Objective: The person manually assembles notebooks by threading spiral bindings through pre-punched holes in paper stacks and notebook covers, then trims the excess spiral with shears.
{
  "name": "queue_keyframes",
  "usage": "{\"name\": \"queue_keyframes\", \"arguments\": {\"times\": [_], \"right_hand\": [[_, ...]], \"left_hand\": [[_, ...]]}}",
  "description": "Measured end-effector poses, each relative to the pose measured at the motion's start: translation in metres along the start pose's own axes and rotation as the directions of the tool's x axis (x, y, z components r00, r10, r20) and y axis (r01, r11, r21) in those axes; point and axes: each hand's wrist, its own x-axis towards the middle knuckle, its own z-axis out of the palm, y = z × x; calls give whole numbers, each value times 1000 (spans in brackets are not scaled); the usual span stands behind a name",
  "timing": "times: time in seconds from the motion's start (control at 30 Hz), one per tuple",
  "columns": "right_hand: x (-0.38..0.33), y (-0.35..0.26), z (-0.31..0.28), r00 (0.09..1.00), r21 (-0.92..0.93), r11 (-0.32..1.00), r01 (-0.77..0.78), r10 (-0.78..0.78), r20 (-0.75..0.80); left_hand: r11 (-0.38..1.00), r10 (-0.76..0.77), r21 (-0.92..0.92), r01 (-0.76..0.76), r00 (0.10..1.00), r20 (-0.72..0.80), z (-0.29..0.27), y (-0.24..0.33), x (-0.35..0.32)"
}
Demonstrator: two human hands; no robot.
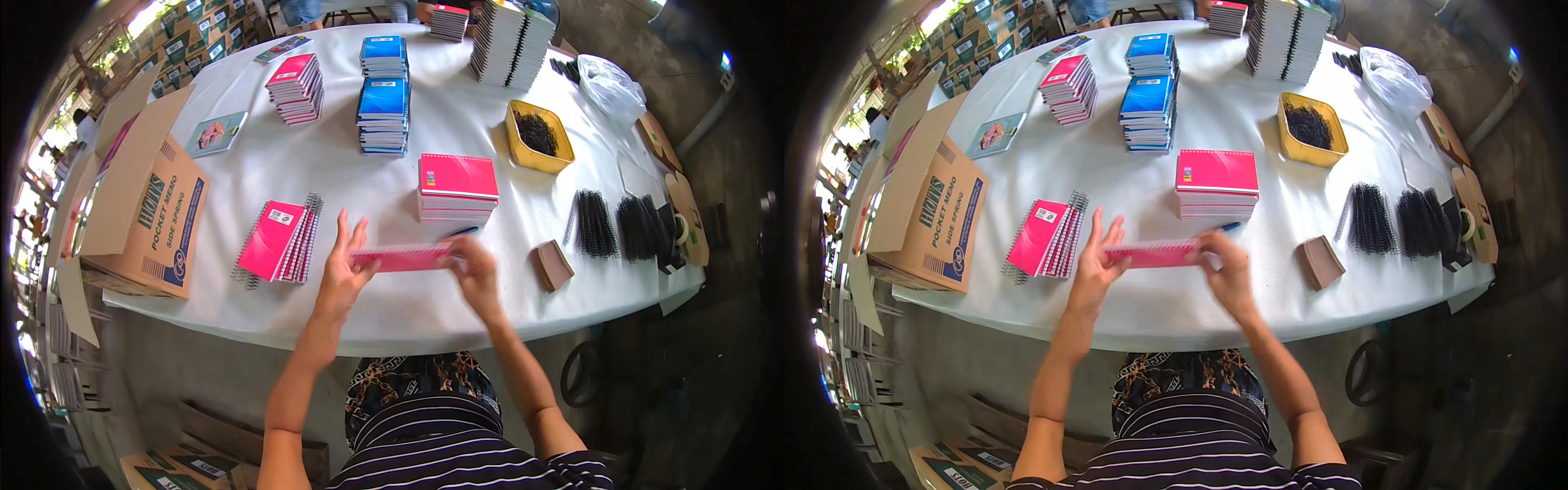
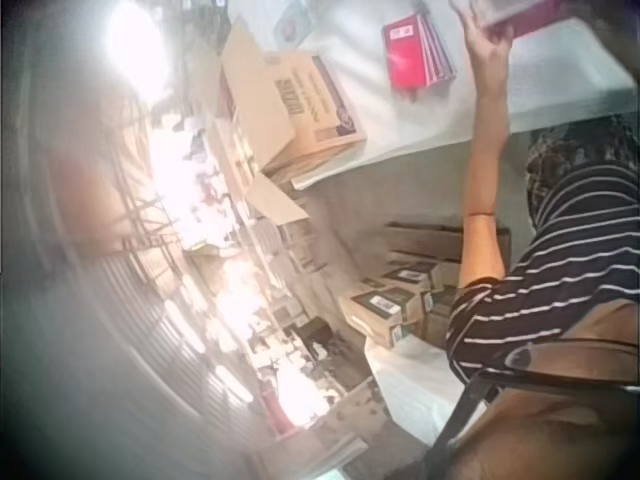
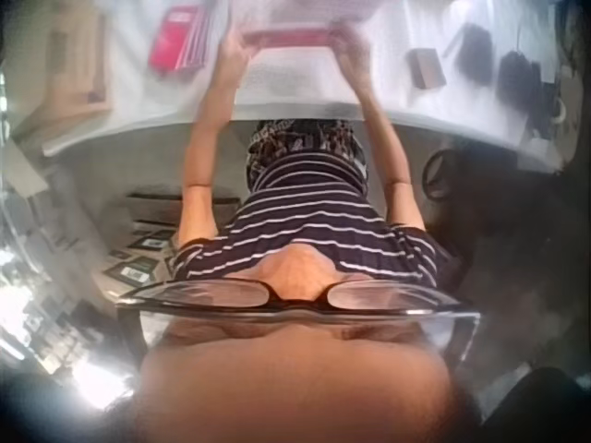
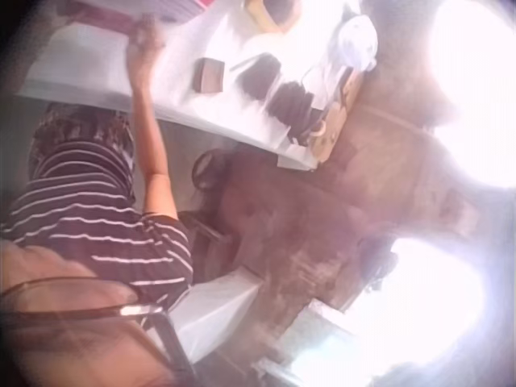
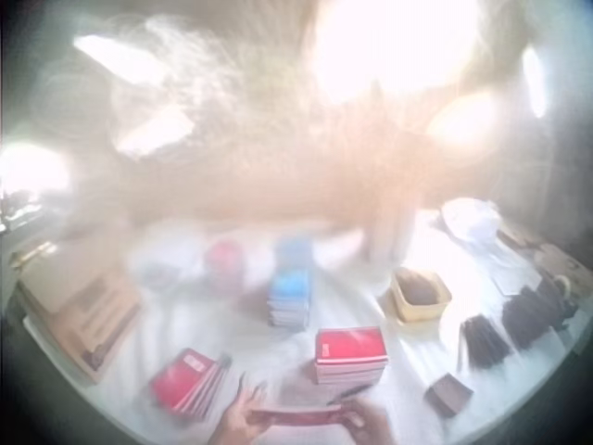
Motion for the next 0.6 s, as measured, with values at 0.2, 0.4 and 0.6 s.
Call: {"name": "queue_keyframes", "arguments": {"times": [0.2,0.4,0.6], "right_hand": [[-31,-7,22,977,-86,975,-205,198,-82],[-34,7,22,985,-113,981,-160,167,54],[-31,-4,21,982,-138,975,-175,183,49]], "left_hand": [[981,122,159,-114,992,-38,10,-16,-25],[963,83,256,-81,997,1,-10,-14,-12],[756,317,624,-199,945,-83,5,-23,-26]]}}
